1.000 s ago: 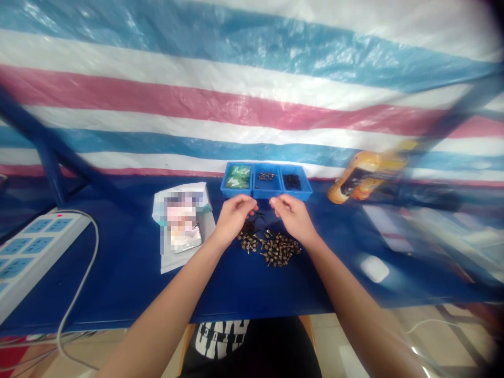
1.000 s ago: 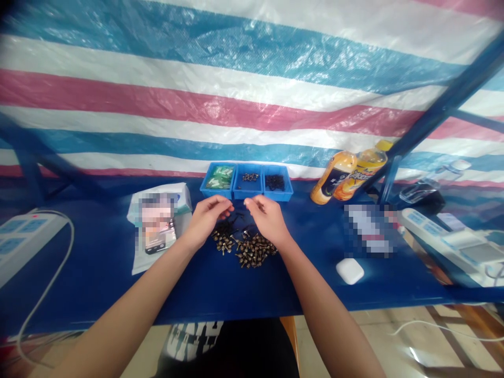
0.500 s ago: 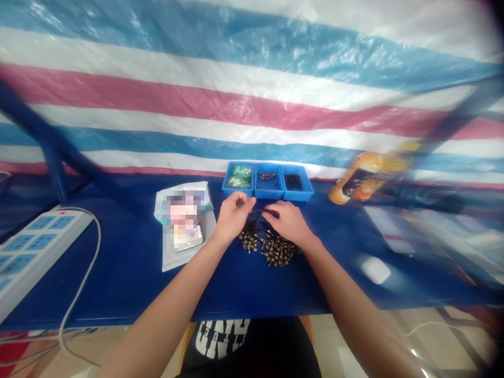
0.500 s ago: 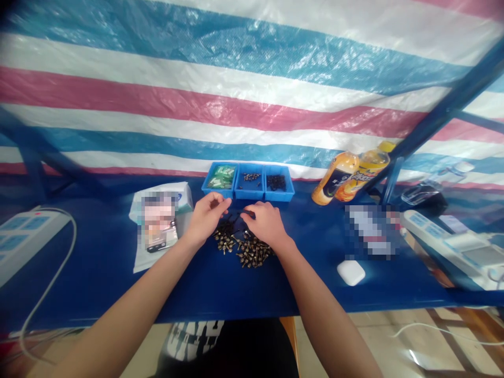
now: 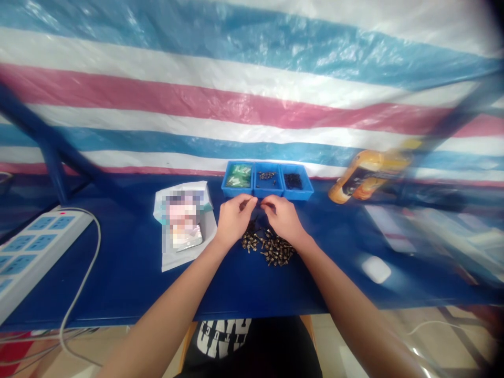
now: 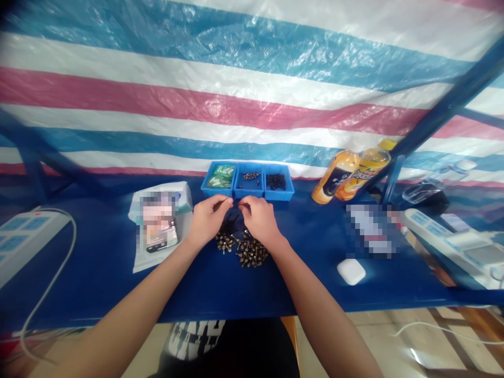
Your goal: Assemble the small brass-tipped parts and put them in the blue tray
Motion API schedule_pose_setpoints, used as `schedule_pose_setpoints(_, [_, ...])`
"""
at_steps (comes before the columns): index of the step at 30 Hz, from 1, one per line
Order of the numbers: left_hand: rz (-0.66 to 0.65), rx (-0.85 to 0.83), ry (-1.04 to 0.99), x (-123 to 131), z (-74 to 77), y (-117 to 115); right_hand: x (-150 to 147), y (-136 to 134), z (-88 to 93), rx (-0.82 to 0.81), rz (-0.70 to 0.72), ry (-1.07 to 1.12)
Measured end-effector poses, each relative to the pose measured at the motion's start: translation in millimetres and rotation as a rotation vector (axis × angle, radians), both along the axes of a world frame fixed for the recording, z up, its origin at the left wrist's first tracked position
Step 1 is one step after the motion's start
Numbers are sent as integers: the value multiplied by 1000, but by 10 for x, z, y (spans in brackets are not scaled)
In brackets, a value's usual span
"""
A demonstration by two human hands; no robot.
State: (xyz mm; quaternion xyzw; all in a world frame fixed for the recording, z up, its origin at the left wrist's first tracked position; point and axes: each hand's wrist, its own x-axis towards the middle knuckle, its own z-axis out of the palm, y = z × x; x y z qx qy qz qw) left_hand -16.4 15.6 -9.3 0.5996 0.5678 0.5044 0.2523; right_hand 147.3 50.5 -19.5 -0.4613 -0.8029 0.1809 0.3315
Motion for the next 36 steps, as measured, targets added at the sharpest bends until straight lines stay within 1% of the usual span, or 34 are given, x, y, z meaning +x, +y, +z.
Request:
schedule_pose_setpoints(2, [-3, 7, -8, 7, 16, -12, 27, -14, 44, -7, 62, 170])
schedule_pose_setpoints(4, [-47, -5, -53, 10, 21, -12, 53, -33, 83, -30, 89, 288])
schedule_pose_setpoints(9, [-163, -123, -222, 0, 1, 21, 87, -50, 120, -106, 65, 437])
schedule_pose_setpoints(12, [-201, -184, -349, 1, -7, 35, 91, -44, 118, -141, 78, 475])
schedule_pose_setpoints(16, [-216, -193, -455, 13, 13, 31, 96, -46, 115, -181, 110, 509])
schedule_pose_setpoints(19, [-221, -167, -478, 22, 26, 23, 104, -51, 115, -246, 107, 511])
schedule_pose_setpoints(21, [-217, -149, -478, 28, 26, 21, 112, -52, 115, -295, 111, 478])
schedule_pose_setpoints(24, [-219, -140, -475, 39, 25, 17, 117, -47, 115, -326, 142, 430])
schedule_pose_setpoints(27, [-217, -161, -502, 49, 45, 9, 118, -25, 119, -349, 174, 495])
schedule_pose_setpoints(29, [-182, -180, -523, 46, 64, 6, 127, 0, 116, -344, 94, 622])
schedule_pose_setpoints(32, [-107, -187, -508, 25, 73, 18, 166, 48, 90, -332, -162, 801])
schedule_pose_setpoints(34, [-66, -188, -483, 6, 60, 35, 204, 76, 60, -339, -274, 799])
schedule_pose_setpoints(36, [-35, -186, -457, -10, 40, 54, 245, 94, 31, -319, -285, 680])
